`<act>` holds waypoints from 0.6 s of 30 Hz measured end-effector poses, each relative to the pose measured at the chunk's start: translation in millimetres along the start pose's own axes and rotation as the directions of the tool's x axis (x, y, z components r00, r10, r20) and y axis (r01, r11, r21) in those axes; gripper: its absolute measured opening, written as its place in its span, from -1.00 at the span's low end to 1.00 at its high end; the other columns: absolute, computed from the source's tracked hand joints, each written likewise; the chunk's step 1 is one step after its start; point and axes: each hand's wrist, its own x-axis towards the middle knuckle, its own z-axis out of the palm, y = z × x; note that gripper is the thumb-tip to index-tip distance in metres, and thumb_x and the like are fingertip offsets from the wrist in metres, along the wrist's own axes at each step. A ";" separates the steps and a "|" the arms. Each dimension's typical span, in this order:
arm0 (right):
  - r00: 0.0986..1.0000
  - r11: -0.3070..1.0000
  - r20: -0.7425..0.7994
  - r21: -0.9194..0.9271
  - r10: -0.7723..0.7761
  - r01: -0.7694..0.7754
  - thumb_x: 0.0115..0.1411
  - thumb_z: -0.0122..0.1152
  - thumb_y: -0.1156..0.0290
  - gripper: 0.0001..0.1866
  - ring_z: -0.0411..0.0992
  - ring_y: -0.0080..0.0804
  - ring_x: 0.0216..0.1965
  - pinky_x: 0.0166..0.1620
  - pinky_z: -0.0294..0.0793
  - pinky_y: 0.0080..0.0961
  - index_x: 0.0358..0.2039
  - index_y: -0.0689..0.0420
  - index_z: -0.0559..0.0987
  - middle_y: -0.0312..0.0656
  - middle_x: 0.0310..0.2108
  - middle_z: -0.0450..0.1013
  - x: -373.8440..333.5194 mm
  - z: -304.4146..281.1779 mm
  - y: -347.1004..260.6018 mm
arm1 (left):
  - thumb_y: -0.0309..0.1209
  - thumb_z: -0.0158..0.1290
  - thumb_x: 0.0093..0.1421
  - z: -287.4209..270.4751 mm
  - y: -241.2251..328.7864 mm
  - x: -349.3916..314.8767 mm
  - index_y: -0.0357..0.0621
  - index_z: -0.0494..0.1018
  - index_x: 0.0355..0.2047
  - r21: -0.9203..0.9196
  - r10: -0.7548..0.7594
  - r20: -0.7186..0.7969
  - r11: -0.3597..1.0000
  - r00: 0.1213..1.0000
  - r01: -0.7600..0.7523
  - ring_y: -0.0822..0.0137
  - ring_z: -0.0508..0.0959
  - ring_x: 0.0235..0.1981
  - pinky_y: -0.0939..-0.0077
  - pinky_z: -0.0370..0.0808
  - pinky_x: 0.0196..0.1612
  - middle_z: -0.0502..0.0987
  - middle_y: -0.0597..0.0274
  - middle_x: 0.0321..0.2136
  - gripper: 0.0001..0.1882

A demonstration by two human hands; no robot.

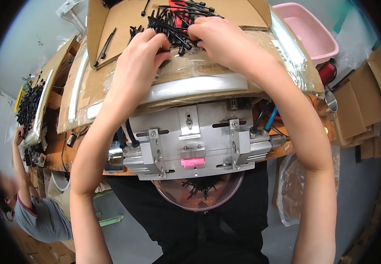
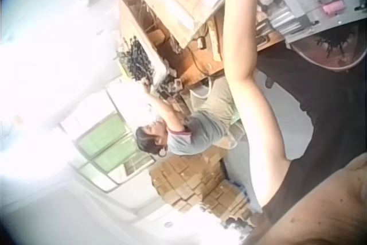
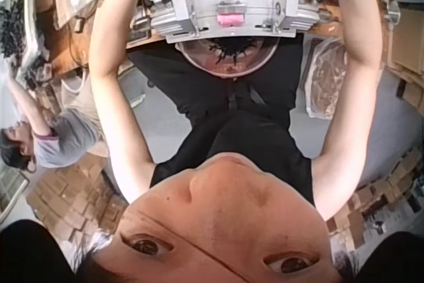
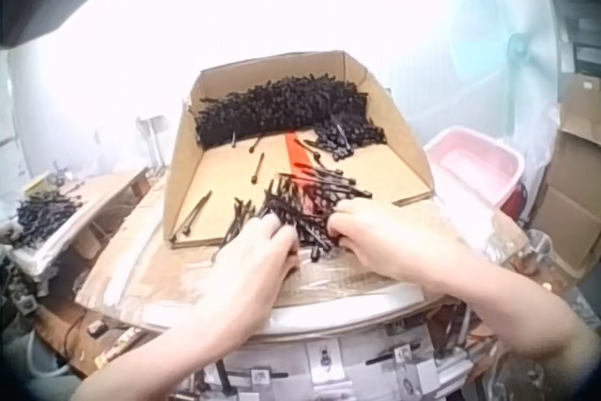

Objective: The person picks black cable ties from a cardboard box and inserts them into a metal jig on a workbench. They manipulate the ties within the jig, likely to attach a pink component, and then place the finished items into a clear plastic bowl. The process is repeated continuously throughout the video.

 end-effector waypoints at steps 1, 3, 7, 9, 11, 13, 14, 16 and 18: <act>0.999 0.999 -0.036 0.025 0.031 -0.030 0.05 0.26 0.54 -0.85 0.46 0.00 -0.20 -0.12 0.42 -0.17 -0.34 0.24 0.52 -0.03 -0.29 0.48 -10.9 -4.7 -3.9 | -0.47 0.17 0.11 -5.1 0.3 -5.0 -0.18 0.45 -0.33 -0.025 0.022 0.002 0.999 1.000 -0.022 0.03 0.49 -0.22 0.22 0.44 -0.20 0.45 0.10 -0.36 -0.85; 0.997 0.997 0.012 0.029 0.075 -0.075 0.05 0.27 0.53 -0.83 0.45 -0.01 -0.20 -0.12 0.43 -0.18 -0.32 0.24 0.52 -0.04 -0.30 0.47 -23.2 -15.0 -0.4 | -0.47 0.20 0.11 -16.4 -7.8 -5.5 -0.18 0.50 -0.32 -0.185 -0.008 0.048 0.983 0.999 0.017 0.25 0.49 -0.36 0.41 0.43 -0.27 0.45 0.20 -0.44 -0.86; 1.000 1.000 0.011 0.001 0.010 -0.010 0.05 0.26 0.54 -0.87 0.44 -0.05 -0.16 -0.11 0.42 -0.21 -0.36 0.23 0.52 -0.07 -0.31 0.45 -23.0 -28.0 2.4 | -0.37 0.16 0.23 -76.4 -28.3 15.6 -0.14 0.55 -0.22 -0.405 -0.209 0.371 0.841 0.905 0.360 0.55 0.46 -0.33 0.65 0.40 -0.24 0.54 0.38 -0.37 -0.84; 0.999 0.999 0.033 -0.038 0.013 -0.011 0.06 0.26 0.55 -0.87 0.43 -0.06 -0.15 -0.11 0.41 -0.22 -0.36 0.24 0.52 -0.07 -0.31 0.43 -21.5 -28.5 1.9 | -0.32 0.09 0.30 -88.2 -66.2 24.2 -0.18 0.50 -0.10 -0.589 -0.184 0.460 0.669 0.869 0.454 0.60 0.46 -0.27 0.71 0.41 -0.19 0.54 0.39 -0.32 -0.75; 0.997 0.994 0.065 -0.103 0.053 -0.046 0.07 0.27 0.55 -0.86 0.40 -0.07 -0.15 -0.11 0.37 -0.24 -0.34 0.25 0.51 -0.07 -0.31 0.41 -20.1 -26.2 -0.5 | -0.30 0.03 0.36 -96.5 -81.4 27.3 -0.23 0.45 -0.02 -0.719 -0.172 0.472 0.492 0.865 0.491 0.63 0.47 -0.23 0.74 0.43 -0.08 0.53 0.34 -0.22 -0.71; 0.999 0.989 0.049 -0.150 -0.007 0.015 0.07 0.27 0.55 -0.85 0.39 -0.03 -0.19 -0.10 0.38 -0.26 -0.33 0.26 0.51 -0.05 -0.31 0.41 -18.5 -29.3 -1.6 | -0.31 0.04 0.35 -101.7 -76.7 21.3 -0.21 0.46 -0.03 -0.737 -0.222 0.372 0.519 0.901 0.433 0.62 0.48 -0.21 0.74 0.42 -0.06 0.54 0.32 -0.21 -0.72; 0.998 0.984 0.041 -0.172 -0.040 0.046 0.06 0.27 0.55 -0.84 0.39 -0.01 -0.20 -0.10 0.38 -0.26 -0.33 0.27 0.51 -0.04 -0.31 0.41 -16.7 -31.9 -2.4 | -0.31 0.04 0.35 -106.6 -73.3 16.3 -0.21 0.46 -0.04 -0.742 -0.248 0.320 0.536 0.915 0.404 0.62 0.48 -0.21 0.74 0.42 -0.05 0.54 0.31 -0.20 -0.73; 0.997 0.964 0.017 -0.255 -0.078 0.079 0.11 0.25 0.54 -0.84 0.41 -0.09 -0.27 -0.12 0.40 -0.30 -0.30 0.28 0.50 -0.06 -0.30 0.46 -7.5 -36.3 -1.4 | -0.37 0.06 0.33 -114.2 -61.1 -2.0 -0.23 0.47 -0.07 -0.639 -0.289 0.307 0.644 0.907 0.422 0.57 0.49 -0.15 0.72 0.39 0.00 0.54 0.31 -0.19 -0.76; 0.963 0.739 0.052 -0.631 -0.264 0.237 0.15 0.12 0.57 -0.92 0.45 -0.45 -0.27 -0.22 0.48 -0.52 -0.35 0.23 0.57 -0.17 -0.39 0.50 21.7 -44.7 -6.1 | -0.40 0.07 0.32 -116.3 -28.3 -26.8 -0.24 0.48 -0.09 -0.507 -0.325 0.200 0.773 0.924 0.382 0.55 0.49 -0.14 0.71 0.38 0.02 0.54 0.32 -0.20 -0.78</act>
